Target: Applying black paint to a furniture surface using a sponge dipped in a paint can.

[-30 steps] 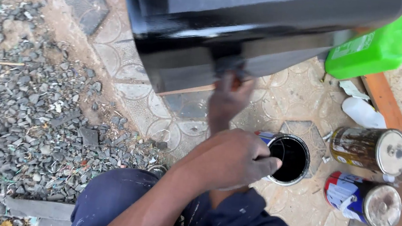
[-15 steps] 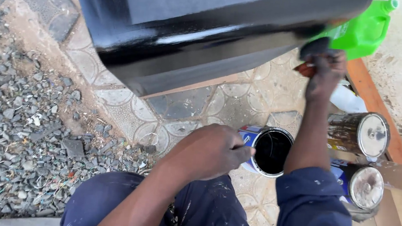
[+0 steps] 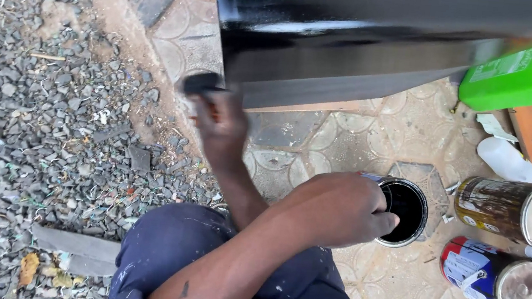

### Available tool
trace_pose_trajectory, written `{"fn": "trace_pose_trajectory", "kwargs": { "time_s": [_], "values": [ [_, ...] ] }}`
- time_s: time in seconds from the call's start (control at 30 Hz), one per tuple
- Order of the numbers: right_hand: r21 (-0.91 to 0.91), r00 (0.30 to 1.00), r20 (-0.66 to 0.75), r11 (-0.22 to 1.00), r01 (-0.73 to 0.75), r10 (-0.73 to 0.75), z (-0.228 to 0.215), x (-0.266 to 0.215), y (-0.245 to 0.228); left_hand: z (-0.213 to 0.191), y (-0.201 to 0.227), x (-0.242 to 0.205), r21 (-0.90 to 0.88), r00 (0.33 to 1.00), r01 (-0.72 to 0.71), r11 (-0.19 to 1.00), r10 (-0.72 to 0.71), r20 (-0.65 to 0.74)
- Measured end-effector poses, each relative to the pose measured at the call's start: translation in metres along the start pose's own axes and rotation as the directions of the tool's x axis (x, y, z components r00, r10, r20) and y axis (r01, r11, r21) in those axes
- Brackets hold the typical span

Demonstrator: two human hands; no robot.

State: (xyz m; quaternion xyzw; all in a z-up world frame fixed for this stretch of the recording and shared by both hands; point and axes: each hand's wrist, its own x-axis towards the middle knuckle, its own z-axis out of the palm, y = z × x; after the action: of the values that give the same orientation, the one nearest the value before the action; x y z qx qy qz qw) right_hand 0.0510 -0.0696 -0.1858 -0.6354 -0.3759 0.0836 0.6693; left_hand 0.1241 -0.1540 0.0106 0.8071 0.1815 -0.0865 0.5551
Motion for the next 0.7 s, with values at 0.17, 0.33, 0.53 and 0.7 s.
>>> {"fn": "trace_pose_trajectory", "kwargs": {
  "time_s": [0.17,0.33,0.53,0.7],
  "values": [
    [0.06,0.998,0.002,0.996,0.06,-0.06,-0.002,-0.015,-0.015,0.002,-0.01,-0.004,-0.025,0.999,0.027,0.999,-0.028,-0.037],
    [-0.238,0.974,-0.219,0.971,0.0,-0.054,-0.075,0.034,0.06,0.0,-0.005,0.006,-0.039,1.0,0.024,0.999,-0.024,-0.002],
    [-0.52,0.9,-0.392,0.853,-0.045,-0.192,-0.216,0.146,0.144,-0.021,-0.004,0.01,0.015,0.988,0.055,0.998,-0.057,0.141],
    [-0.079,0.89,-0.454,0.993,-0.084,0.039,-0.341,0.238,0.19,-0.026,-0.015,0.023,-0.032,0.978,0.148,0.988,-0.142,0.15]
  ]
}}
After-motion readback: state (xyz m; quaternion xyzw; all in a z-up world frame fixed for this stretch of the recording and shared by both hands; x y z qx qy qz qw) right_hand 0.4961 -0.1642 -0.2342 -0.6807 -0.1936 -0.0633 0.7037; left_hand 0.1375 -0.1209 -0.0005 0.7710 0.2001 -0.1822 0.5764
